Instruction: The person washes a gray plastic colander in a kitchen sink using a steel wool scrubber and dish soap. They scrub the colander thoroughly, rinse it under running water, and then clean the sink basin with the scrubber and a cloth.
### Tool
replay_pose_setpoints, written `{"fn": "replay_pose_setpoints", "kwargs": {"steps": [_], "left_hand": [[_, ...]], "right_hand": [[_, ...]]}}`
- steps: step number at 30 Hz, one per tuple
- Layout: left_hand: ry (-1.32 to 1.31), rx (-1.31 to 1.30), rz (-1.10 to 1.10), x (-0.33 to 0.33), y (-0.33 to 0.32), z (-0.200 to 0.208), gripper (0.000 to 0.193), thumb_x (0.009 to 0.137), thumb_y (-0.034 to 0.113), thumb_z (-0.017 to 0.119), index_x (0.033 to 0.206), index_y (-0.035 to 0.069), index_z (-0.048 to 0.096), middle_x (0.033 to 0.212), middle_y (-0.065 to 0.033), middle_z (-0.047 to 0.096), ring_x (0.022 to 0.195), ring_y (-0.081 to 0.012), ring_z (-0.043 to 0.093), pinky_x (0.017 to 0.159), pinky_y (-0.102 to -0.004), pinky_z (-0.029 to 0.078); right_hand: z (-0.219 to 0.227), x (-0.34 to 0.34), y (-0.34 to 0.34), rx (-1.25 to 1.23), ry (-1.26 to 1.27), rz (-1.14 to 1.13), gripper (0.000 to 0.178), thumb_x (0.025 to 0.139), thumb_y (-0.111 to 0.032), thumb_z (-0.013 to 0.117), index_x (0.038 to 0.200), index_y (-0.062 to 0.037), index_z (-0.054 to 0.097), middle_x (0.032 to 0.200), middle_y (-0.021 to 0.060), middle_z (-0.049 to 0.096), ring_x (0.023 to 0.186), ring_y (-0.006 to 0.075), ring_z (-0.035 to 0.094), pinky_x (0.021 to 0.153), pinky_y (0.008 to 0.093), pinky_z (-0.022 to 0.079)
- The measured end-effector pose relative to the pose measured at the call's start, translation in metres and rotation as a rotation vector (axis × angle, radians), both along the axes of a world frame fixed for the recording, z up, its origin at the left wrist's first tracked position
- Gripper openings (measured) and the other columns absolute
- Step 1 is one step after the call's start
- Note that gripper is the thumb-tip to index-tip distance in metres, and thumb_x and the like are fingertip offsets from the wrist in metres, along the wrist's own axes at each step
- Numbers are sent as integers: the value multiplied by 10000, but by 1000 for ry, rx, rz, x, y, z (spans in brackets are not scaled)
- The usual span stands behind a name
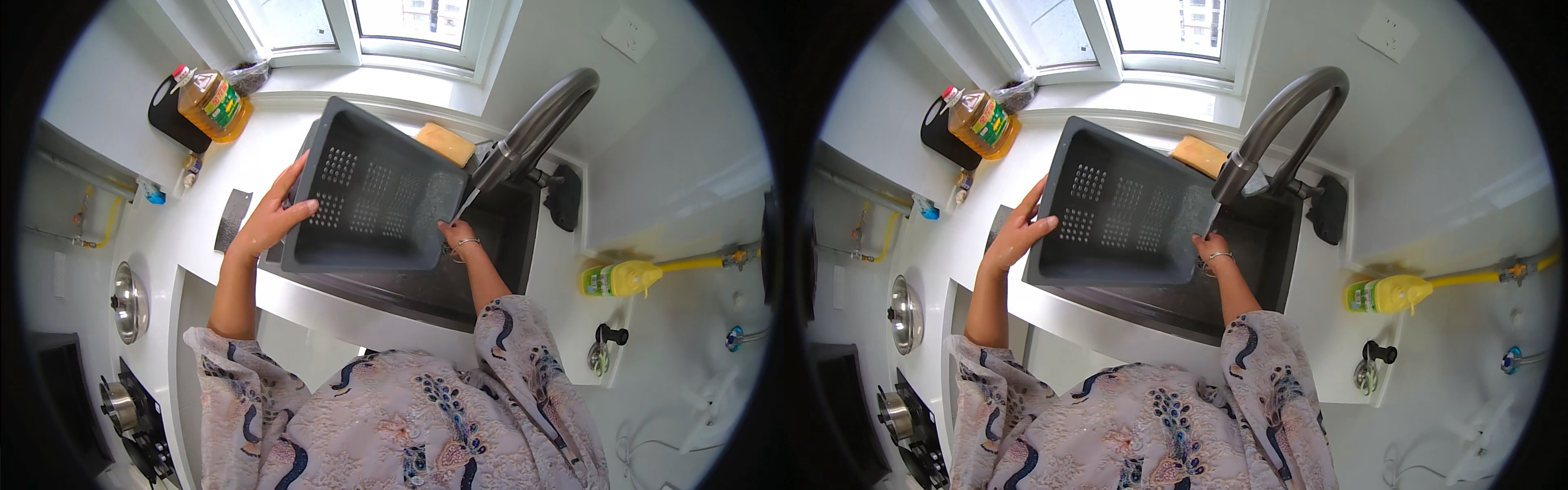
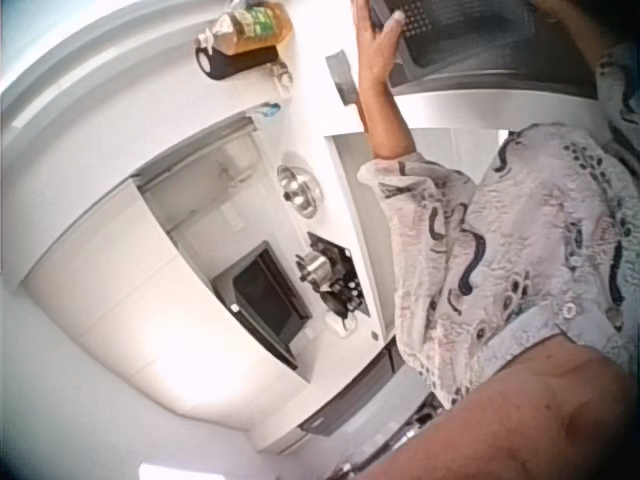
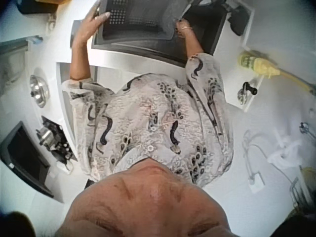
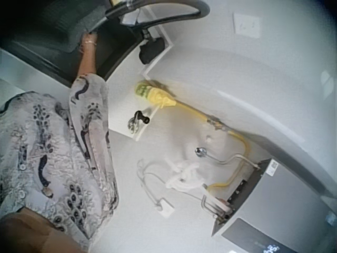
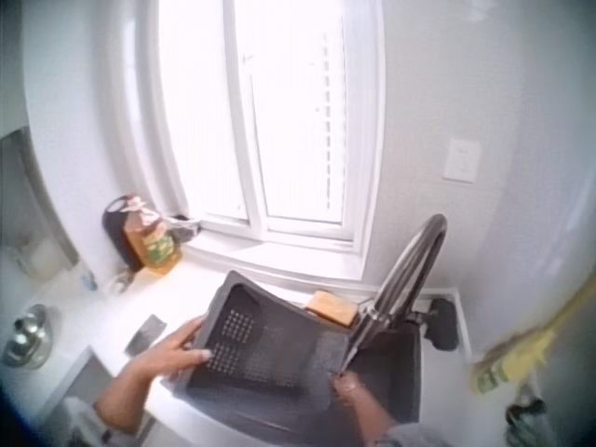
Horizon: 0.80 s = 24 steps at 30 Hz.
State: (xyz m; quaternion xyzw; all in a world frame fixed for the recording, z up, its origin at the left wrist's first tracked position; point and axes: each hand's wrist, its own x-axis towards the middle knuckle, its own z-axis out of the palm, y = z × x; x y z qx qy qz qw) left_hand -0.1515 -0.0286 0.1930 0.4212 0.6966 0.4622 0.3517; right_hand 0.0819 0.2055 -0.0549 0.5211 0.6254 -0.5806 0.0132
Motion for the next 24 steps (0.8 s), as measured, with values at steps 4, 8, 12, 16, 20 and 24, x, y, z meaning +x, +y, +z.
{"fn": "replay_pose_setpoints", "kwargs": {"steps": [4,8,12,16,20,24], "left_hand": [[-64,-350,87,-7,11,-22,771,870,547,463,1437,89,214,1379,-122,360,1215,-228,400,964,-327,372],[-276,-306,128,-24,-9,-55,777,871,608,424,1379,27,329,1274,-125,479,1109,-179,499,868,-312,447],[-263,-499,226,-24,-6,-59,836,782,750,359,1304,104,462,984,-112,617,794,-176,594,539,-283,491],[-273,-531,310,-47,-29,-63,879,744,780,393,1271,83,489,975,-127,612,762,-178,593,516,-280,487],[-288,-487,417,-43,-42,-55,865,731,790,402,1201,78,542,894,-112,620,717,-177,608,489,-288,499],[-533,-478,358,-36,-54,-96,790,741,770,424,1115,91,579,799,-77,611,594,-169,590,389,-275,461]], "right_hand": [[-67,30,26,142,-170,135,579,772,-366,667,1145,61,551,1081,172,612,954,271,604,807,342,475],[-15,49,9,-14,-197,290,690,724,-395,693,1193,79,517,1178,200,571,1068,298,563,902,331,438],[-20,70,10,-130,-127,328,695,713,-382,693,1190,90,513,1185,197,568,1071,283,563,899,319,439],[-9,59,0,-74,-88,397,570,734,-347,666,1116,63,562,1056,145,612,945,225,587,821,301,453],[23,58,-15,-124,18,358,406,761,-311,644,999,17,631,885,77,647,766,169,597,711,284,461],[48,88,-8,-180,-31,282,373,765,-293,637,976,16,632,855,64,642,735,146,587,671,264,456]]}}
